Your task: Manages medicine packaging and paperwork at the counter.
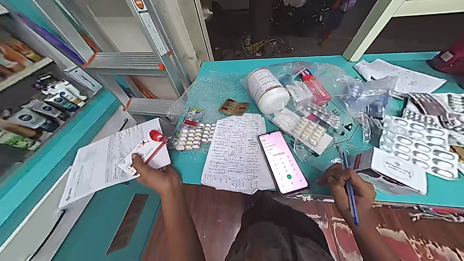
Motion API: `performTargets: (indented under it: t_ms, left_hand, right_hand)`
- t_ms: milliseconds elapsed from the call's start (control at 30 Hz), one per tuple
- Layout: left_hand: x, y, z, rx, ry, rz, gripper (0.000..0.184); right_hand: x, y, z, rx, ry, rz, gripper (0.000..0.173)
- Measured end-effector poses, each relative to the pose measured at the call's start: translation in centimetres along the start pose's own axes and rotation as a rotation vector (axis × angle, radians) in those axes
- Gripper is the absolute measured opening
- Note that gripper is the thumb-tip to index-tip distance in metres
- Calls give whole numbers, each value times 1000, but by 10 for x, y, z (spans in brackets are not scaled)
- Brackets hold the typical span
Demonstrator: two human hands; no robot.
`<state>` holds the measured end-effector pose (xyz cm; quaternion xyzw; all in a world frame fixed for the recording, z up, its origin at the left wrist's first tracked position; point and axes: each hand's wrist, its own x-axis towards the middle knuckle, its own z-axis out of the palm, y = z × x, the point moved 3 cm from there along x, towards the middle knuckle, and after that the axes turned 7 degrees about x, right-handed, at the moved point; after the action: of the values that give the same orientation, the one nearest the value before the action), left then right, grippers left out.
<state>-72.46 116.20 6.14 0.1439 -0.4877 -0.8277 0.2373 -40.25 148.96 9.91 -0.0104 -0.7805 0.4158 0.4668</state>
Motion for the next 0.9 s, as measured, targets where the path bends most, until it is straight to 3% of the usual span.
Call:
performTargets:
  t_ms: [267, 500, 800, 900]
  left_hand:
    - [3, -3, 8, 105, 25, 35, 43]
    - [4, -4, 10, 108, 14, 69, 45]
    - [5, -6, 11, 104, -29, 95, 47]
    - [3, -4, 9, 125, -13, 95, 48]
  right_hand:
    - [0, 8, 0, 90, -40, 56, 21]
    - [-2, 9, 2, 72, 32, -22, 23]
    - [1, 11, 14, -135, -241, -139, 21]
    - [1, 10, 13, -143, -202, -119, 21]
